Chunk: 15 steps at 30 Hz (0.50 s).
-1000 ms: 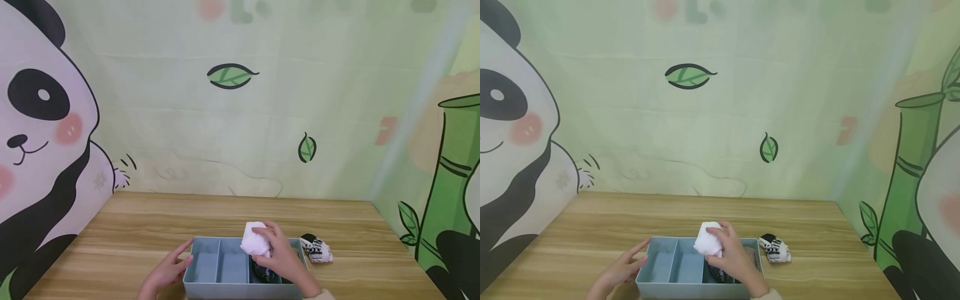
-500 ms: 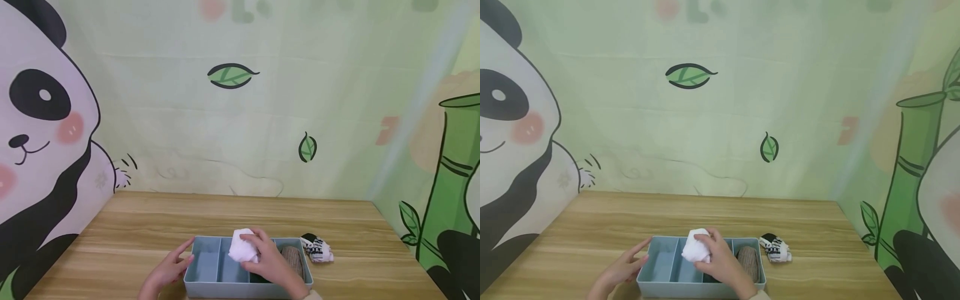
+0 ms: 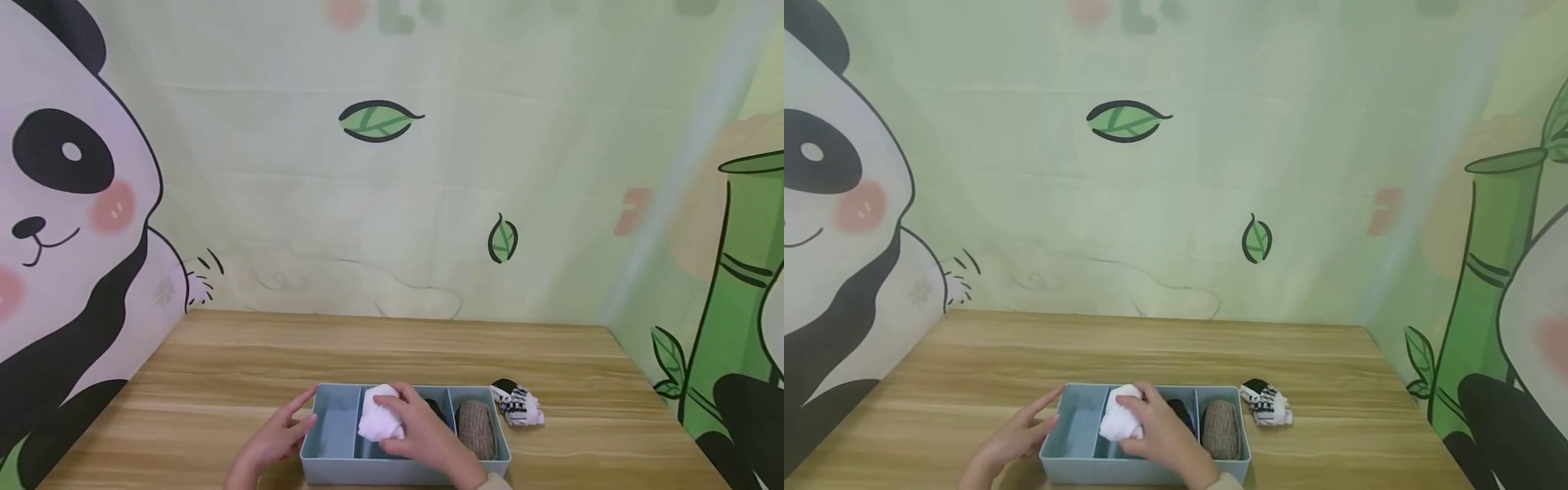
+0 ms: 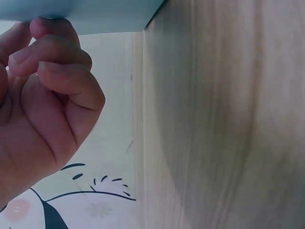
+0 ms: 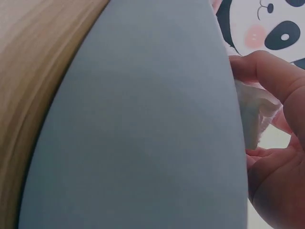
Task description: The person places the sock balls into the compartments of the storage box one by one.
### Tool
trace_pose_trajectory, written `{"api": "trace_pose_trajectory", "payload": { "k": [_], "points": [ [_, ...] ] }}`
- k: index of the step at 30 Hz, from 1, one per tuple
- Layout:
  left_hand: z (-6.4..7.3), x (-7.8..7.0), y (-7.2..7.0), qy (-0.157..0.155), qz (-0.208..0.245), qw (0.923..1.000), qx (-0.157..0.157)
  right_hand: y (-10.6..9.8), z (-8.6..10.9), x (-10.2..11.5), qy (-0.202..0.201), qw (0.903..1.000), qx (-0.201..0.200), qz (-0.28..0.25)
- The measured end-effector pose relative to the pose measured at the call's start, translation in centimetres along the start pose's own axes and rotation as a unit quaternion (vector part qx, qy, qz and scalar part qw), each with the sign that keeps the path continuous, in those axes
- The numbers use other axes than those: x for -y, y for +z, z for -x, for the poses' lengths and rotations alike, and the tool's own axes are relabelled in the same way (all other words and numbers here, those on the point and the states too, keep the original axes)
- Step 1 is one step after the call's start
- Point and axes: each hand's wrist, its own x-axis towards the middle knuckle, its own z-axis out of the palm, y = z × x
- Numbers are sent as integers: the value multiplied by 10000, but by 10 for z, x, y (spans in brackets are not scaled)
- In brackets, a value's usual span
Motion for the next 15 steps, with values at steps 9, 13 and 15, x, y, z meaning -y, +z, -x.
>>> {"api": "trace_pose_trajectory", "payload": {
  "k": [9,13,15],
  "points": [
    [1,-1,0,-8,-37,10000,-11,6,0,1,-89,9987,268,435],
    [1,-1,0,26,-23,10000,-14,7,-1,1,115,9981,420,430],
    [1,-1,0,76,9,10000,23,7,-1,1,208,9976,504,418]
  ]
}}
